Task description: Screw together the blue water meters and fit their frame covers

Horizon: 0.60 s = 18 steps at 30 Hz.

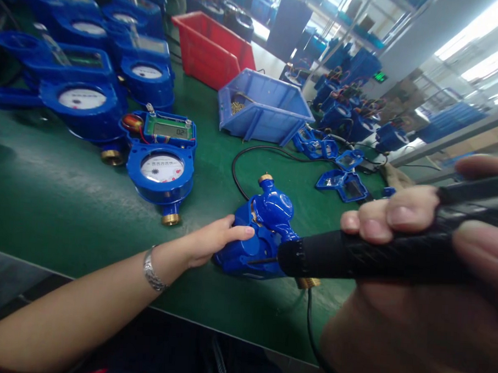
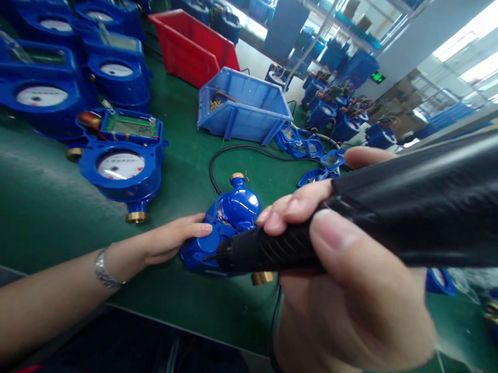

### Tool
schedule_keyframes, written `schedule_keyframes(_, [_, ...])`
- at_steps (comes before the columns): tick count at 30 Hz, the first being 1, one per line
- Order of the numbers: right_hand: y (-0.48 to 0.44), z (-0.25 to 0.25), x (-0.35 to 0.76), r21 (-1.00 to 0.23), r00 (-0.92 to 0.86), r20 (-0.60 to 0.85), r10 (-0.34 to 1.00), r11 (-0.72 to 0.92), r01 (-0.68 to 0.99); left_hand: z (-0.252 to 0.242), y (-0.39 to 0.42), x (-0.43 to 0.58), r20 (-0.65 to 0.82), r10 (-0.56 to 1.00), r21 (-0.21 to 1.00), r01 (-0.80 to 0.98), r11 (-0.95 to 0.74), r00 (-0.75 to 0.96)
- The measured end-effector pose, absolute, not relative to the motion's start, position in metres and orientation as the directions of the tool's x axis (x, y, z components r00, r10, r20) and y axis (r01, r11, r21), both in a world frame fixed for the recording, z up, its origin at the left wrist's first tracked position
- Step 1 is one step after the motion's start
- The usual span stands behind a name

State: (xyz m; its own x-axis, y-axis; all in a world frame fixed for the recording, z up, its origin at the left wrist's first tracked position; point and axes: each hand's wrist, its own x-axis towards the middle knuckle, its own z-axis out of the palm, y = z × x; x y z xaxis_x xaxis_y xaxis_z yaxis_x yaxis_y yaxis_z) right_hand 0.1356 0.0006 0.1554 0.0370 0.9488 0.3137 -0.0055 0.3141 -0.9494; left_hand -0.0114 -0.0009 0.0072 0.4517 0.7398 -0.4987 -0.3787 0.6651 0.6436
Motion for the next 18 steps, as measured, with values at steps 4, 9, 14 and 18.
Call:
schedule_keyframes(4, [0.006, 0.139, 0.124, -0.947, -0.094, 0.289, 0.953, 0.27, -0.173, 0.009, -0.002, -0.008, -0.459, 0.771, 0.658, -0.414, 0.629, 0.442])
schedule_keyframes(9, [0.01, 0.117, 0.121, -0.947, -0.085, 0.247, 0.965, 0.222, -0.232, 0.012, -0.003, 0.0, -0.451, 0.815, 0.685, -0.445, 0.577, 0.364])
schedule_keyframes(14, [0.008, 0.114, 0.116, -0.951, -0.067, 0.226, 0.972, 0.205, -0.23, 0.011, -0.004, 0.004, -0.49, 0.81, 0.681, -0.438, 0.587, 0.322])
schedule_keyframes(18, [0.005, 0.113, 0.117, -0.948, -0.067, 0.231, 0.971, 0.209, -0.238, 0.011, -0.004, 0.005, -0.502, 0.806, 0.664, -0.458, 0.591, 0.313])
